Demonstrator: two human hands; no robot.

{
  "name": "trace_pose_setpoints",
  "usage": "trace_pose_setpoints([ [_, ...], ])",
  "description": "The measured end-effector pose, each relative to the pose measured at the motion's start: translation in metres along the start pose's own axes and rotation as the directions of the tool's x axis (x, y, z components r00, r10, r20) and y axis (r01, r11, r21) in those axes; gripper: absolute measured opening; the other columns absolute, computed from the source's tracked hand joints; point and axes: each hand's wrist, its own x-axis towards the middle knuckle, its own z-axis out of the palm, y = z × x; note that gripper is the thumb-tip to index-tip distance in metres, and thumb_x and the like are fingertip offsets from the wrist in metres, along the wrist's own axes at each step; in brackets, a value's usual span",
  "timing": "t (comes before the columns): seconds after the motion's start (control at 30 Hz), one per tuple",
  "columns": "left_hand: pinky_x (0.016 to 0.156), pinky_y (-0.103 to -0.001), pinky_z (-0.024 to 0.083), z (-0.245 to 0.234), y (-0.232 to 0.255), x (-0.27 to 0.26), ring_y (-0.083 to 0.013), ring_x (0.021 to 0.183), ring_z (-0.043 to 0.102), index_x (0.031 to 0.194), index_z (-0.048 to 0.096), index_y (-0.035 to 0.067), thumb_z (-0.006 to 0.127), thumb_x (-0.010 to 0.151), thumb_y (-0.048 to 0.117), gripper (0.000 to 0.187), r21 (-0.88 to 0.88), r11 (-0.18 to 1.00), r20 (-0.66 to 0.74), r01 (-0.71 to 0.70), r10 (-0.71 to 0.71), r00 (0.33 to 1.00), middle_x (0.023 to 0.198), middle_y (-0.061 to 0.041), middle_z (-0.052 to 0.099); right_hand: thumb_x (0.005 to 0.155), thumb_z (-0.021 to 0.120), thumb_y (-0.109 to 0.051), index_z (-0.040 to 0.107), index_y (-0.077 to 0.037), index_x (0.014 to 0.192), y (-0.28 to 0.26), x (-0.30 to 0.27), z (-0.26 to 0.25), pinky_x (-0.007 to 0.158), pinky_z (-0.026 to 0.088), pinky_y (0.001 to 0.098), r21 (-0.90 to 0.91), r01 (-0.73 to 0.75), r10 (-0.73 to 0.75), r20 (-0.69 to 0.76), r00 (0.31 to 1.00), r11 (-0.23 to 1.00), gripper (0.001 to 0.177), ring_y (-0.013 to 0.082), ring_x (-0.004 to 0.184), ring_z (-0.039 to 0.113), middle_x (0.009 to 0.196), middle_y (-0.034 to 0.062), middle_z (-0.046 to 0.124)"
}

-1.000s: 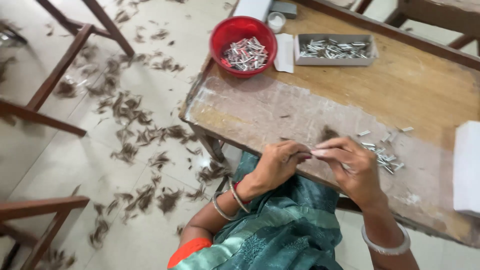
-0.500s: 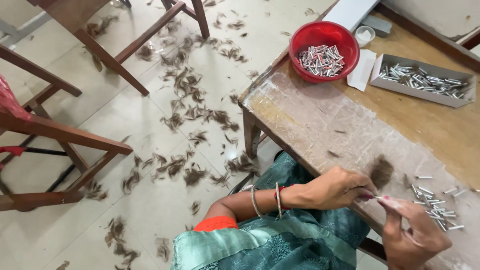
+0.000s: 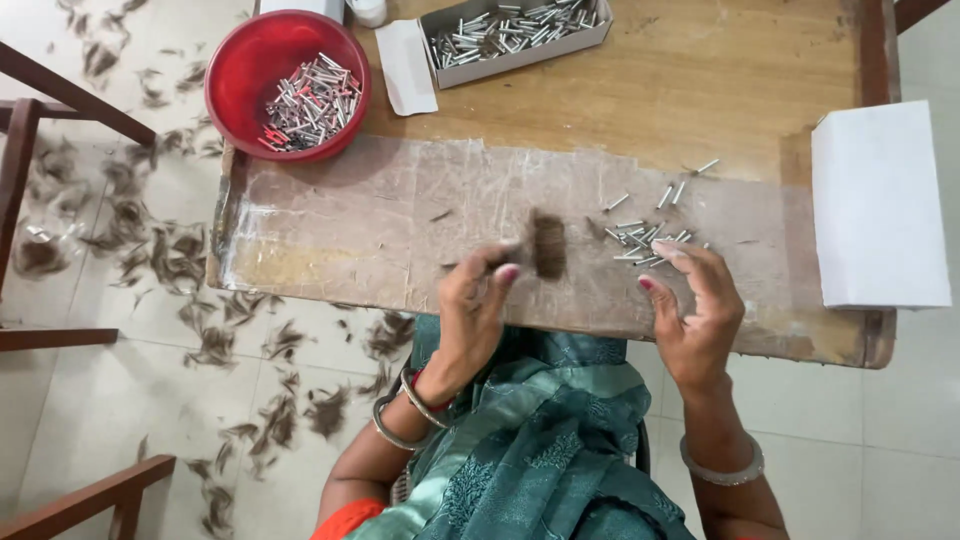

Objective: Manually assembling small brushes by inserting bundles of hair into metal ferrules.

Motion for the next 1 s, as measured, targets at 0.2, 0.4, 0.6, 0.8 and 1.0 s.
trace_pose_setpoints([
  [0.2,0.135,-0.045,0.015,0.036,-0.014,0.014,-0.0345,0.162,0.019,0.165,0.015,-0.004,0.028,0.107,0.069,0.094,-0.513,0.858,0.062,0.011,0.024,0.998,0.173,-0.023,0.019,0.112,0.052,-0.042,0.039,-0.001,0.157,-0.011,-0.001,0.064,0.134,0.025,0.0418,0.78,-0.357,0.207,0.291,0.934,0.514,0.062,0.0295,0.159,0.035,0.166,0.0198,0.04],
  [0.4,0.136,-0.045,0.002,0.053,-0.018,0.025,-0.0338,0.167,0.006,0.166,0.004,-0.002,0.016,0.102,0.08,0.106,-0.491,0.871,0.047,0.01,0.015,0.999,0.177,-0.021,0.007,0.105,0.039,-0.068,0.019,0.001,0.164,-0.023,0.006,0.093,0.133,0.011,0.0446,0.833,-0.42,0.275,0.335,0.901,0.36,0.093,0.0313,0.162,0.02,0.172,0.0211,0.025],
  [0.6,0.136,-0.045,0.001,0.05,-0.016,0.027,-0.033,0.167,0.003,0.167,0.002,-0.001,0.017,0.101,0.081,0.106,-0.52,0.854,0.033,0.01,0.008,0.999,0.177,-0.021,0.004,0.103,0.042,-0.071,0.017,0.0,0.165,-0.028,0.006,0.089,0.136,0.008,0.0443,0.858,-0.4,0.29,0.312,0.904,0.322,0.097,0.0317,0.165,0.015,0.174,0.0215,0.02],
  [0.8,0.136,-0.046,0.001,0.043,-0.016,0.005,-0.0334,0.166,0.004,0.167,-0.001,0.0,0.025,0.1,0.08,0.107,-0.692,0.72,0.039,0.054,-0.037,0.999,0.178,-0.02,0.001,0.103,0.044,-0.069,0.014,-0.001,0.166,-0.037,-0.01,0.075,0.135,0.006,0.045,0.854,-0.406,0.28,0.323,0.904,0.325,0.097,0.0314,0.165,0.01,0.175,0.0221,0.015],
  [1.0,0.136,-0.045,0.0,0.061,-0.018,-0.001,-0.0324,0.167,0.003,0.166,0.001,-0.001,0.021,0.103,0.079,0.104,-0.64,0.768,-0.026,0.006,-0.03,0.999,0.178,-0.02,0.002,0.103,0.042,-0.069,0.008,0.002,0.166,-0.047,-0.012,0.082,0.134,0.006,0.0479,0.832,-0.431,0.296,0.338,0.893,0.349,0.1,0.0327,0.165,0.007,0.176,0.0228,0.01],
])
